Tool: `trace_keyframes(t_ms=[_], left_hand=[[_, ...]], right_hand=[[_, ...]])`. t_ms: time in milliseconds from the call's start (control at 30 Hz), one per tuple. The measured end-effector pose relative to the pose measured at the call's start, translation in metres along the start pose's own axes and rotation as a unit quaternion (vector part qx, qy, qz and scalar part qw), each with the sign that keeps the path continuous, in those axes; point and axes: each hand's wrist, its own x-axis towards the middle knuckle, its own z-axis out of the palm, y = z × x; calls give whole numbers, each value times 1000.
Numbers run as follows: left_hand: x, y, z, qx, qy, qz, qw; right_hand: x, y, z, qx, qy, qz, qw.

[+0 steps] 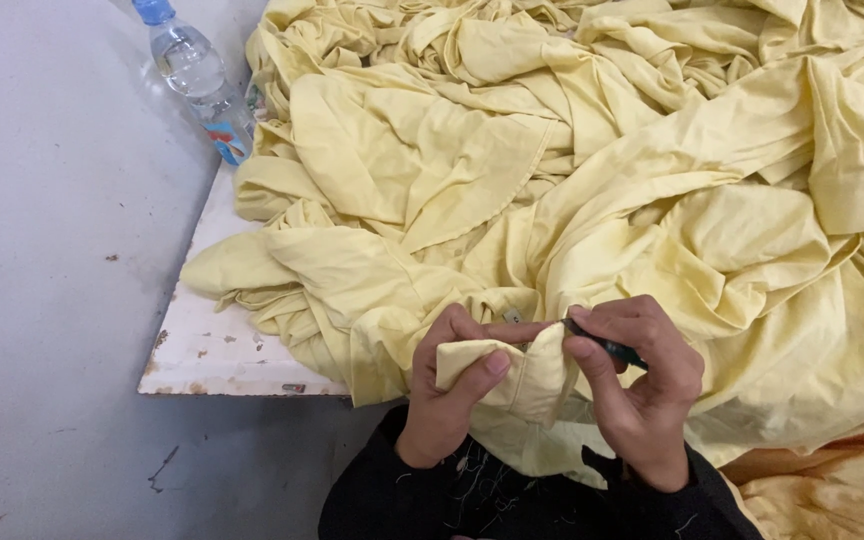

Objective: Trimming loose threads from yellow shirts using small snips as part of a quality control process.

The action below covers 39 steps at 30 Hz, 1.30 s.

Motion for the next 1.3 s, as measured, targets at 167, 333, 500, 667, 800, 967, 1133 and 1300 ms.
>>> trace_keyframes(t_ms=[167,333,500,667,800,967,1133,1300], left_hand=[[1,-2,-1,12,17,-12,1000],[12,-10,-7,150,32,-11,988],[50,-6,-17,615,-177,-90,763],[118,39,-51,798,70,108,589],[153,62,-93,882,54,87,460],[166,92,-74,116,143,-295,938],[157,74,-95,162,156,-277,934],[176,58,-85,222,108,-247,937]], right_hand=[[-4,10,-2,68,-10,22,997],[14,27,-4,87,-43,119,988],[33,43,-27,51,69,25,996],[37,37,-18,98,31,48,994],[32,31,-7,132,-2,73,989],[53,23,20,185,-56,81,978],[31,27,72,251,-129,145,948],[16,48,140,198,-130,324,916]])
